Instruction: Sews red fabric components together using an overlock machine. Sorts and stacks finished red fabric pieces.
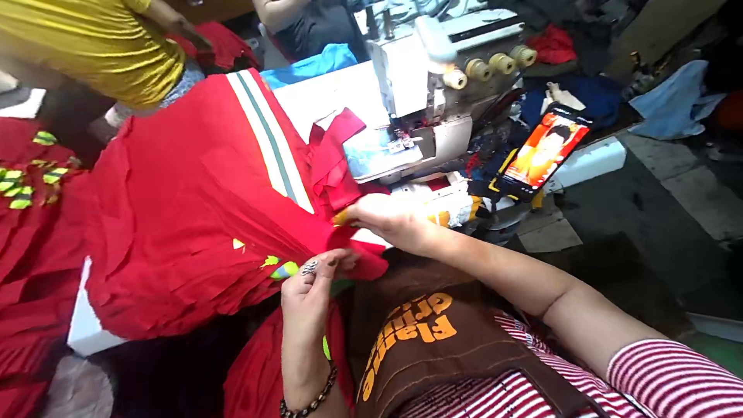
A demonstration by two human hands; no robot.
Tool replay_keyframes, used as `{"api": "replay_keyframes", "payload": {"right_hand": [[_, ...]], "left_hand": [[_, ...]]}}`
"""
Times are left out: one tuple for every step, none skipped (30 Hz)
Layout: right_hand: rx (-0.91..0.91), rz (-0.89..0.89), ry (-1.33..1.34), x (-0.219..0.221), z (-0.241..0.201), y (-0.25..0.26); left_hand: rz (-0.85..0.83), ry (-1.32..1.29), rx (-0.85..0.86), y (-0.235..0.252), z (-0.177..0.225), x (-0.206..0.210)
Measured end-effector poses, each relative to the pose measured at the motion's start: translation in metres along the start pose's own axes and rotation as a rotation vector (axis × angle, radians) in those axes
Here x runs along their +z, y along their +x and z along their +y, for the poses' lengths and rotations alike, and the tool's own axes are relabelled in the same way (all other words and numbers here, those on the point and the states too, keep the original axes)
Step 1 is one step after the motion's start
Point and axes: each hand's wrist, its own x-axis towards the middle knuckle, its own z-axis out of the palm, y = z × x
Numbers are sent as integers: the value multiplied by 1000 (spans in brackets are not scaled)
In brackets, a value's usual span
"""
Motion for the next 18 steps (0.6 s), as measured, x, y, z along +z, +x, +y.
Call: {"api": "replay_keyframes", "payload": {"right_hand": [[-37, 73, 47, -9, -5, 9], [-79, 119, 96, -17, -11, 14], [-121, 141, 139, -25, -18, 16], [-155, 133, 173, -32, -25, 15], [-179, 98, 199, -39, -33, 11], [-189, 53, 229, -48, -40, 4], [-190, -1, 263, -56, -46, -4], [-186, -54, 300, -64, -50, -13], [-179, -110, 343, -72, -53, -23], [-164, -168, 373, -81, -55, -32], [-147, -214, 378, -90, -57, -41], [-128, -247, 371, -98, -59, -49], [-105, -275, 364, -106, -61, -56], [-81, -303, 369, -114, -64, -62], [-59, -327, 388, -121, -67, -68], [-36, -350, 405, -127, -70, -72], [-11, -374, 424, -132, -72, -76], [11, -399, 442, -136, -74, -79]], "left_hand": [[-53, -75, -8, 9, 0, 2], [-54, -160, -25, 20, 2, 4], [9, -249, -53, 33, 6, 7], [91, -320, -77, 47, 12, 8], [152, -367, -73, 63, 19, 7], [171, -401, -34, 78, 23, 3], [180, -417, 9, 93, 24, -2], [199, -423, 29, 107, 20, -9], [223, -433, 16, 121, 15, -17], [243, -449, -2, 132, 8, -24], [291, -458, -27, 141, 6, -26], [353, -450, -61, 146, 11, -22], [392, -452, -81, 150, 12, -19], [412, -459, -85, 152, 10, -15], [432, -470, -84, 153, 7, -12], [450, -480, -86, 153, 4, -8], [472, -486, -97, 151, 5, -3], [490, -481, -110, 149, 9, 4]]}}
